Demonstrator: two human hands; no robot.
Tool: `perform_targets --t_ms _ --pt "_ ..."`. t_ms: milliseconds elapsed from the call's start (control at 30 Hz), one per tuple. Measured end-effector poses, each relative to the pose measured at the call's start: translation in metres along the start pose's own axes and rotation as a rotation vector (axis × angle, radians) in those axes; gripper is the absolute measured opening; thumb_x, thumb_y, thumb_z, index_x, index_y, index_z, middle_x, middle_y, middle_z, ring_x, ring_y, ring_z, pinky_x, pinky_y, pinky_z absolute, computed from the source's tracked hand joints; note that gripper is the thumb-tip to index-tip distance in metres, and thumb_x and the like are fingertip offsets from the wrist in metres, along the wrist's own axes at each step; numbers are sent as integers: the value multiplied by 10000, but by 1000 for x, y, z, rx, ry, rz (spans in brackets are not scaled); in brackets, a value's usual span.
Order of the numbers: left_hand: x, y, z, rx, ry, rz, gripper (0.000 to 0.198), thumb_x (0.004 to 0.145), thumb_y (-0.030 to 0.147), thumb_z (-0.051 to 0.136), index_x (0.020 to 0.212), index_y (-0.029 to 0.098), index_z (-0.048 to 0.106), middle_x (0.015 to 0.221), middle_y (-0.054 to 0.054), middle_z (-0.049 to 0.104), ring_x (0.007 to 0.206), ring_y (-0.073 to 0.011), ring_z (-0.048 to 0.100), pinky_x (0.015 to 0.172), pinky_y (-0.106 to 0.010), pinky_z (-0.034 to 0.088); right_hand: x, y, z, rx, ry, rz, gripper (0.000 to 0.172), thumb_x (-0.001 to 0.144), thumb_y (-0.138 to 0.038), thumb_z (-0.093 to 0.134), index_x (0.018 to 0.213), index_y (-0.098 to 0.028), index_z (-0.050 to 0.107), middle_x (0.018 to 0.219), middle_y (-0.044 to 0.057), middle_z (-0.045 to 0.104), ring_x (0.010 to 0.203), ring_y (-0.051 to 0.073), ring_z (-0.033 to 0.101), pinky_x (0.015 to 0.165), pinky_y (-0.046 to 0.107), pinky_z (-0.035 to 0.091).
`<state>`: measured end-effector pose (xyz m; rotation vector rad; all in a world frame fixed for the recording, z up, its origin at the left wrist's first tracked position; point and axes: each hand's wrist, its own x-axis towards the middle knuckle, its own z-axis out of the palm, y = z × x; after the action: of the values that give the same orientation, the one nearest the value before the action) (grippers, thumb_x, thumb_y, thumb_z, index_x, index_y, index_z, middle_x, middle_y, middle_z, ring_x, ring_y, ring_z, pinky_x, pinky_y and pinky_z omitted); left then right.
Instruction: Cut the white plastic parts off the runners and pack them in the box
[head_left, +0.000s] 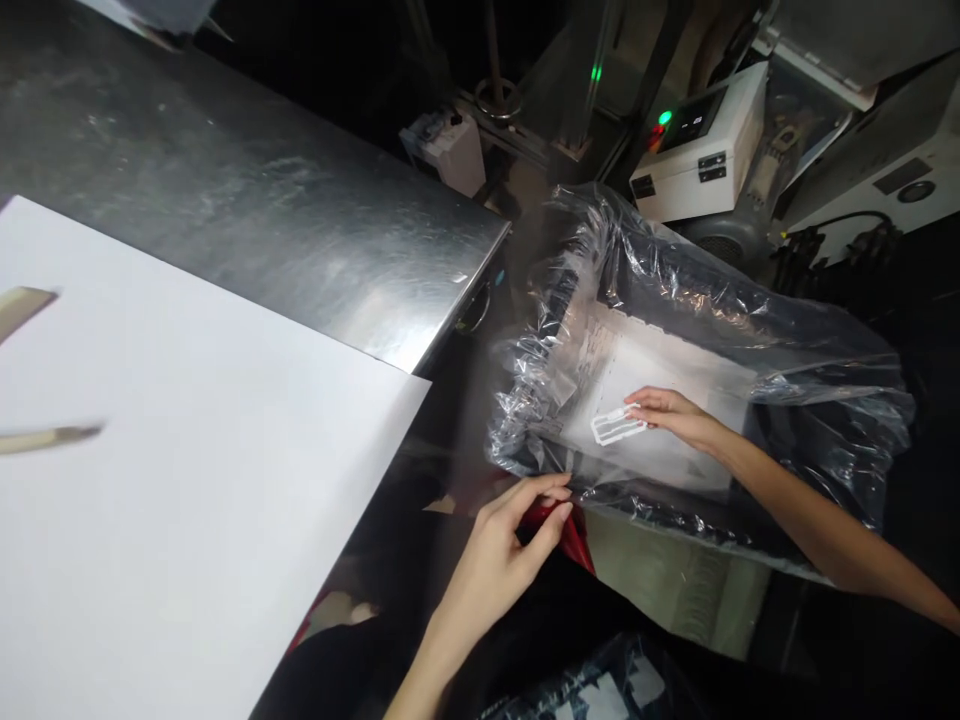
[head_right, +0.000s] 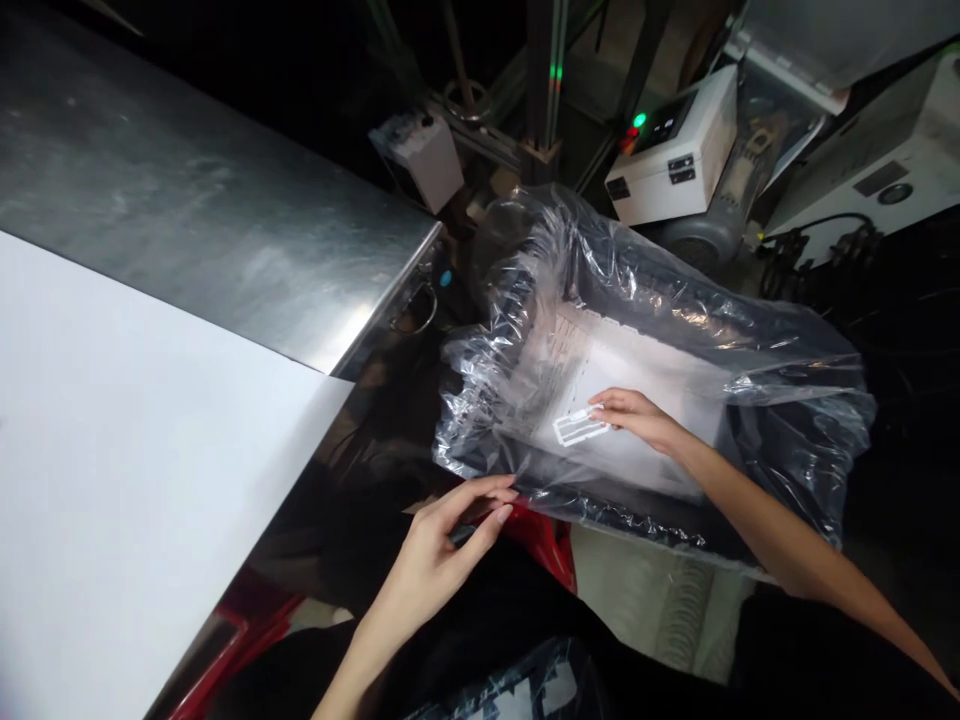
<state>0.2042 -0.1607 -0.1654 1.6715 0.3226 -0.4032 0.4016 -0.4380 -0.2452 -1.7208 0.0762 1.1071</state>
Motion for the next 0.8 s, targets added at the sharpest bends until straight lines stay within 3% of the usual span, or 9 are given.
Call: perform_targets --t_ms 67,167,333,600,800 --pt "0 0 0 23 -5 15 305 1019 400 606 1275 266 704 1194 -49 758 1090 -208 717 992 -320 555 7 31 -3 -32 9 109 325 857 -408 833 998 -146 704 887 42 729 748 141 676 660 257 546" --pt "1 0 -1 55 -10 43 294 1027 386 595 1274 268 703 1183 -44 761 1089 -202 714 1008 -319 537 12 71 7 -79 2 235 210 984 -337 710 1036 -136 680 941 30 704 778 141 682 706 300 597" --pt "3 1 -5 99 -23 51 296 1036 373 584 1293 274 691 1166 -35 765 1071 -196 717 979 -301 535 27 109 29 -200 32 323 207 1003 -324 689 1089 -135 676 995 34 698 809 148 683 725 312 606" --pt "-4 4 -1 73 -27 80 269 1052 340 559 1284 291 686 1233 -17 739 1136 -176 692 1026 -278 506 41 117 45 -371 111 268 239 1001 -343 688 1143 -151 681 1101 61 705 941 188 697 843 383 609" --pt "-4 3 -5 42 -44 124 272 1053 311 543 1279 264 687 1262 -31 730 1161 -181 685 1048 -288 504 30 108 44 -435 193 240 261 1001 -318 689 1207 -159 667 1153 71 701 991 202 698 891 412 605"
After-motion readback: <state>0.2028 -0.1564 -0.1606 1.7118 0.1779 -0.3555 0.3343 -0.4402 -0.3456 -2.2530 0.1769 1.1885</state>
